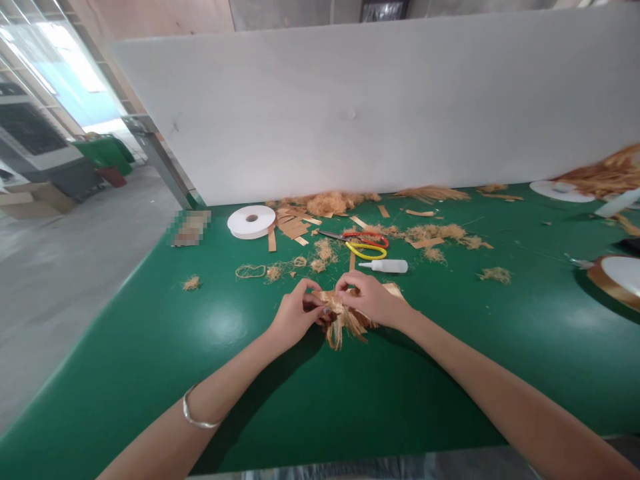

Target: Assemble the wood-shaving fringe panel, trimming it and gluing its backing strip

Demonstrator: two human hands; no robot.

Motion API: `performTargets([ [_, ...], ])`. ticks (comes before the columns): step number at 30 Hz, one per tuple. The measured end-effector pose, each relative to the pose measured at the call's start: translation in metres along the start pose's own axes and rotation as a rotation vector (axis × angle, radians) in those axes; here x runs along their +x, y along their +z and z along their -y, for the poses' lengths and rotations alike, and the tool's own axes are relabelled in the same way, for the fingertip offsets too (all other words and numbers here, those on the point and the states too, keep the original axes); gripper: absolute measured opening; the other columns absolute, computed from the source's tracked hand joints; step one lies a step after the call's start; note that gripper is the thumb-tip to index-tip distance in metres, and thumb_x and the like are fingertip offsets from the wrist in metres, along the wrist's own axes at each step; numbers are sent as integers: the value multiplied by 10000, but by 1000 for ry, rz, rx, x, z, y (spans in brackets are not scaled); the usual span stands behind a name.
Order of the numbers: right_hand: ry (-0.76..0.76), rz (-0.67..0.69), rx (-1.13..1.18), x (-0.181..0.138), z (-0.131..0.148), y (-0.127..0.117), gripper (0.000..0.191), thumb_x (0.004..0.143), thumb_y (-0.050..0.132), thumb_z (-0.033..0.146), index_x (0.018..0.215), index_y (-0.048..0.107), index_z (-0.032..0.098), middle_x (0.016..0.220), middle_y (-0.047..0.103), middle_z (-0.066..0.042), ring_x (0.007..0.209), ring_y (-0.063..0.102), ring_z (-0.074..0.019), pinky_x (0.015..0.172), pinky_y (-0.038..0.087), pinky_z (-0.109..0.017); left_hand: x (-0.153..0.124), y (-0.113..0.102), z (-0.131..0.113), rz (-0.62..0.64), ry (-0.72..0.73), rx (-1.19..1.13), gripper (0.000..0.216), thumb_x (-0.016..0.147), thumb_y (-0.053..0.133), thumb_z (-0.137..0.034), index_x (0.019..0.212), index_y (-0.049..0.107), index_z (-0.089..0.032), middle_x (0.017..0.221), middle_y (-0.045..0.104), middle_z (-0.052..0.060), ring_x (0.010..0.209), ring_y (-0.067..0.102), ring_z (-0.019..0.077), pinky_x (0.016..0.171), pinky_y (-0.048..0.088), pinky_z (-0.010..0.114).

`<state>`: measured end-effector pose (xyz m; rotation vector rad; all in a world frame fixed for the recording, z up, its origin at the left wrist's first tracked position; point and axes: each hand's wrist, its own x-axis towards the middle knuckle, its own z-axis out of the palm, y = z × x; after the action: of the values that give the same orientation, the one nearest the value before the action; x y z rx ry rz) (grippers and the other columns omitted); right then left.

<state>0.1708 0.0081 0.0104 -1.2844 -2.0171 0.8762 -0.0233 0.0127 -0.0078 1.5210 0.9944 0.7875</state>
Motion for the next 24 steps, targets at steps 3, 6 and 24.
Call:
performTargets([
  [3, 132, 34, 396, 1, 0, 1, 170, 829, 452, 354, 789, 508, 198, 844, 581, -42, 676, 523, -145, 618, 425, -296, 0, 0, 0, 1, -2, -12, 318, 699, 675, -244, 887, 422, -204, 667, 674, -20, 581, 665, 158, 551, 555, 282],
  [6, 161, 42, 777, 3, -2, 0, 165, 821, 453, 365, 783, 439, 206, 784, 589, -36, 698, 556, -154, 674, 453, -318, 0, 0, 2, 1, 3, -18, 331, 699, 685, -269, 884, 418, -205, 672, 669, -20, 574, 665, 158, 545, 553, 282],
  [24, -169, 73, -201, -3, 0, 6, 201, 868, 480, 343, 773, 592, 206, 889, 602, -69, 921, 489, -208, 802, 417, -375, 0, -2, 5, -20, 27, 51, 316, 696, 681, -246, 895, 438, -211, 663, 670, -32, 594, 657, 159, 581, 535, 279],
])
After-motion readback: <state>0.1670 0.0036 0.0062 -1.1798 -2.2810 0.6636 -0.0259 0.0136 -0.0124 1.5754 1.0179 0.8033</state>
